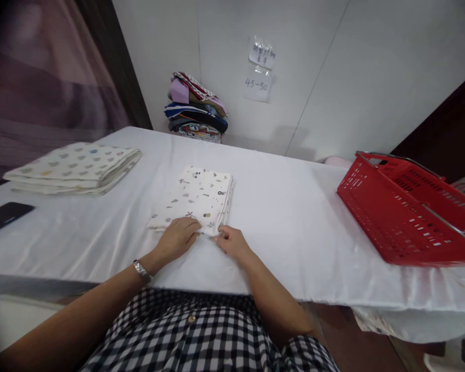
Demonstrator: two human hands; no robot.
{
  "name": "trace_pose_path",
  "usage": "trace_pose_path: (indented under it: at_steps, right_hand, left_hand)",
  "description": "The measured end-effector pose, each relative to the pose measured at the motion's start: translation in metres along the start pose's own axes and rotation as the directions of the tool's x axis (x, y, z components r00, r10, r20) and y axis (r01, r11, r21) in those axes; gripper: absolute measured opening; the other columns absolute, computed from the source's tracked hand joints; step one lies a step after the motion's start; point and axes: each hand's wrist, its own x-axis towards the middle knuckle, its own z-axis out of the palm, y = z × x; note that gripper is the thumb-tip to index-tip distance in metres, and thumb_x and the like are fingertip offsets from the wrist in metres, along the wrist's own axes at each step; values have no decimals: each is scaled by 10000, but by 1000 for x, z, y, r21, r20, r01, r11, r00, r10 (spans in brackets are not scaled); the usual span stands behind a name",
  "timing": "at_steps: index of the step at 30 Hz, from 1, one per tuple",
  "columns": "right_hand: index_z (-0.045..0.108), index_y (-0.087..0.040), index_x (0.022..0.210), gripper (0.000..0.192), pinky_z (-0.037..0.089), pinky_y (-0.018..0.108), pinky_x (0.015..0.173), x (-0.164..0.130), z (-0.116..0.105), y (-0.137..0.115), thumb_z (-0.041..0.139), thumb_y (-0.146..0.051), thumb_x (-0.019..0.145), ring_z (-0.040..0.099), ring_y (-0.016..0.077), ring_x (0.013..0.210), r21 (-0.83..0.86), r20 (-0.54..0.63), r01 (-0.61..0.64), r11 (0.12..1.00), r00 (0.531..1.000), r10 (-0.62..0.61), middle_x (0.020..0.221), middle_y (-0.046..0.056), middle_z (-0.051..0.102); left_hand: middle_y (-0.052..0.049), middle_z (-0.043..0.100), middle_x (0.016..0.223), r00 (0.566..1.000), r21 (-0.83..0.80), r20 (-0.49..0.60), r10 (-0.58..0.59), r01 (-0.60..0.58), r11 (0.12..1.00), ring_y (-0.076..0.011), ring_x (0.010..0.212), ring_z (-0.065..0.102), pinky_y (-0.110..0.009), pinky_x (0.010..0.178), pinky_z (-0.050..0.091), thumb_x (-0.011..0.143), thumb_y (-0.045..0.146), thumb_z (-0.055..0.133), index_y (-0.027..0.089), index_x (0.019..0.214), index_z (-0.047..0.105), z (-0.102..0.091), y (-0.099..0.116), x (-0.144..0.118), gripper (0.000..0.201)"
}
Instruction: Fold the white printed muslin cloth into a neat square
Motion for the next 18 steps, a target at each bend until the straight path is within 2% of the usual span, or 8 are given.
trace_pose_path:
  at_steps: [5,10,14,18]
  right_hand:
    - [576,-194,871,232,316,211,420,-1,-1,1,615,-374,729,409,75,415,-75,-9,10,997,1000,-11,545,-72,509]
    - [551,-204,779,171,312,199,430,-4,-2,-5,592,-369,770,406,70,421,-166,3,38,985,999,-38,519,-79,483]
    - [530,-200,728,240,305,203,408,-1,-5,-8,591,-427,774,398,72,380,-87,85,-30,996,996,38,460,-83,459]
    - [542,-187,752,297,293,204,388,12,-10,-20,600,-479,762,428,71,362,11,109,-121,993,987,119,496,-61,531]
  left_hand:
    - [-80,628,1076,997,-68,59,-43,47,997,-237,1040,538,-423,944,399,806,168,499,197,1027,612,-8,12,3,250]
    - [-72,623,1076,998,-89,63,-10,16,996,-232,1021,531,-413,914,403,812,157,492,207,1090,602,-8,21,7,302]
    - [-62,629,1012,997,-122,71,-7,15,992,-228,984,541,-410,886,414,801,190,533,220,1018,635,-9,20,9,242]
    - [-68,632,1066,999,-194,35,-40,46,980,-219,1015,553,-408,918,424,843,328,547,211,1027,639,-10,20,18,237]
